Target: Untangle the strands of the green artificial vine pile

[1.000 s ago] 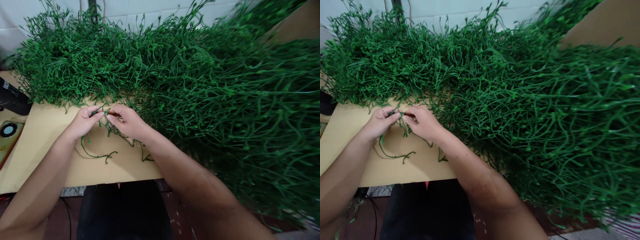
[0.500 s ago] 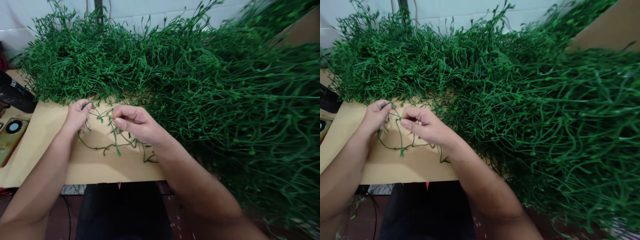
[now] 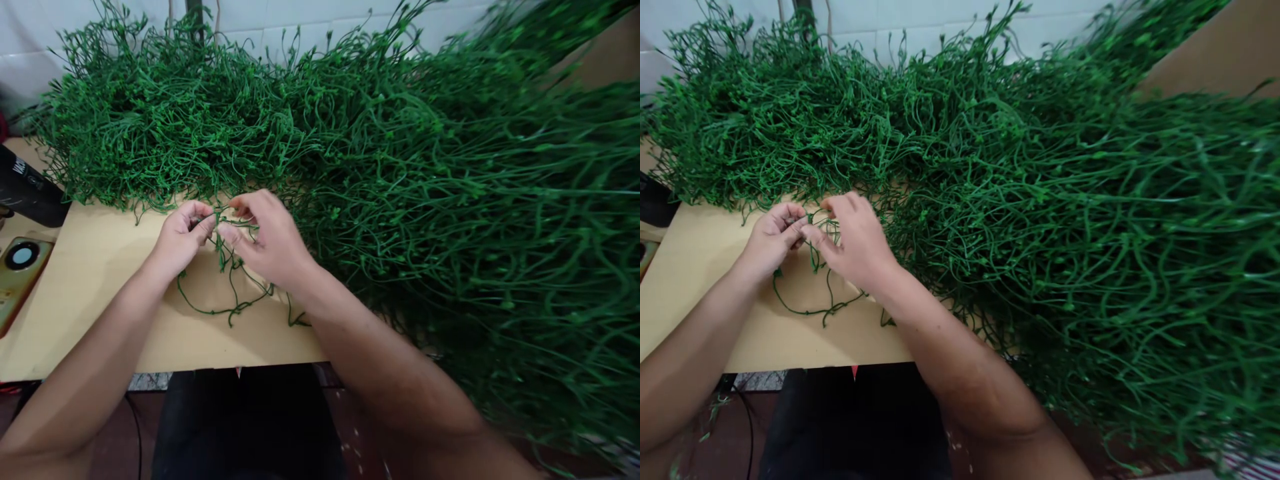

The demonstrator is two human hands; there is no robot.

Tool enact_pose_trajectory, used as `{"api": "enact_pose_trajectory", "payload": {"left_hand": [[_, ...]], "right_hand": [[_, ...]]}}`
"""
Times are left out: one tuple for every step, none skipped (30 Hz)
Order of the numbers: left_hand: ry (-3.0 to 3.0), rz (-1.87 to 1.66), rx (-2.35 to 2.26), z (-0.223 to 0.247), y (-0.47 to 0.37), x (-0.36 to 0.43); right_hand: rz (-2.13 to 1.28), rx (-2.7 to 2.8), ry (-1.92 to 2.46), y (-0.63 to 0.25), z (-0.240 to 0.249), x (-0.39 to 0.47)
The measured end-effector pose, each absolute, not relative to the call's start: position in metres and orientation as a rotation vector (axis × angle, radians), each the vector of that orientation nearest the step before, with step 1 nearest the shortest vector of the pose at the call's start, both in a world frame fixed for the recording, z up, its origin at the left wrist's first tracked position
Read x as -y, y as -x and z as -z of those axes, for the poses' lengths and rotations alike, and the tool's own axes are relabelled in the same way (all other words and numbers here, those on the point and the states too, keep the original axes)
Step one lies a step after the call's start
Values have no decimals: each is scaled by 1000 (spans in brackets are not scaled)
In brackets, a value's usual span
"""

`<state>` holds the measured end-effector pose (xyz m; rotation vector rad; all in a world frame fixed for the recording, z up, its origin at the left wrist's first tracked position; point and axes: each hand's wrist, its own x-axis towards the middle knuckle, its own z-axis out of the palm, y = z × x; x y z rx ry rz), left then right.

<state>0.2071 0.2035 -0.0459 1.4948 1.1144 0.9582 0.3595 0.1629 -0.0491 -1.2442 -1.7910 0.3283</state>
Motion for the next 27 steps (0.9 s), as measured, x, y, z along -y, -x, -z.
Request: {"api": "enact_pose_trajectory", "payload": {"left_hand": [[-1478,-962,-1124,46,-207,-203],[-1470,-965,-1130,45,-207,-203],[-1470,-967,-1132,45,-208,-202],[-1476,-968,-1126,45,-208,-201],[-1486,-964,-1109,45,-208,-200],[-1499,-955,-1084,44,-209,-198],[-1513,-942,-1055,44,-209,-198],[-1526,-932,-1032,45,-210,-197],[-1541,-934,-1019,45,-210,-197],[-1559,-944,-1019,45,-211,-197],[-1576,-962,-1030,46,-211,-198],[-1590,-985,-1048,47,-211,-199],[-1600,-1007,-1065,48,-211,-199],[-1605,-1022,-1078,49,-211,-200],[-1607,-1029,-1087,49,-211,-201],[-1605,-1029,-1092,50,-211,-201],[-1603,-1026,-1092,50,-211,-201],[-1601,-1019,-1088,50,-211,-201],[-1598,-1007,-1081,50,-211,-201],[-1593,-997,-1068,49,-211,-200],[-1587,-986,-1052,48,-210,-199],[-1580,-978,-1036,47,-210,-199],[-1570,-971,-1023,45,-209,-198],[-1559,-964,-1014,44,-209,-197],[-1545,-962,-1008,43,-208,-197],[-1527,-963,-1007,42,-207,-196],[-1506,-969,-1012,41,-206,-197]], "right_hand": [[-427,1802,1226,-355,51,-163],[-513,1789,1226,-352,53,-163],[-586,1759,1242,-350,55,-165],[-647,1715,1269,-349,57,-167],[-702,1663,1292,-349,59,-169],[-757,1608,1302,-350,60,-171],[-816,1555,1292,-350,60,-173],[-881,1508,1259,-351,60,-174],[-947,1466,1208,-351,61,-175],[-1008,1430,1150,-351,61,-175],[-1064,1405,1092,-351,61,-176],[-1108,1390,1045,-350,60,-175],[-1137,1387,1017,-349,61,-175],[-1152,1393,1010,-349,61,-175],[-1161,1403,1015,-348,61,-174],[-1169,1414,1026,-348,61,-174],[-1177,1423,1037,-348,61,-175],[-1182,1427,1042,-349,60,-175],[-1188,1426,1040,-350,60,-176],[-1191,1420,1031,-351,60,-177],[-1188,1414,1022,-352,60,-177],[-1182,1410,1018,-354,60,-178],[-1172,1408,1018,-355,59,-179],[-1158,1413,1023,-356,59,-179],[-1138,1426,1031,-356,58,-179],[-1113,1444,1042,-357,58,-179],[-1088,1463,1052,-357,57,-179]]}}
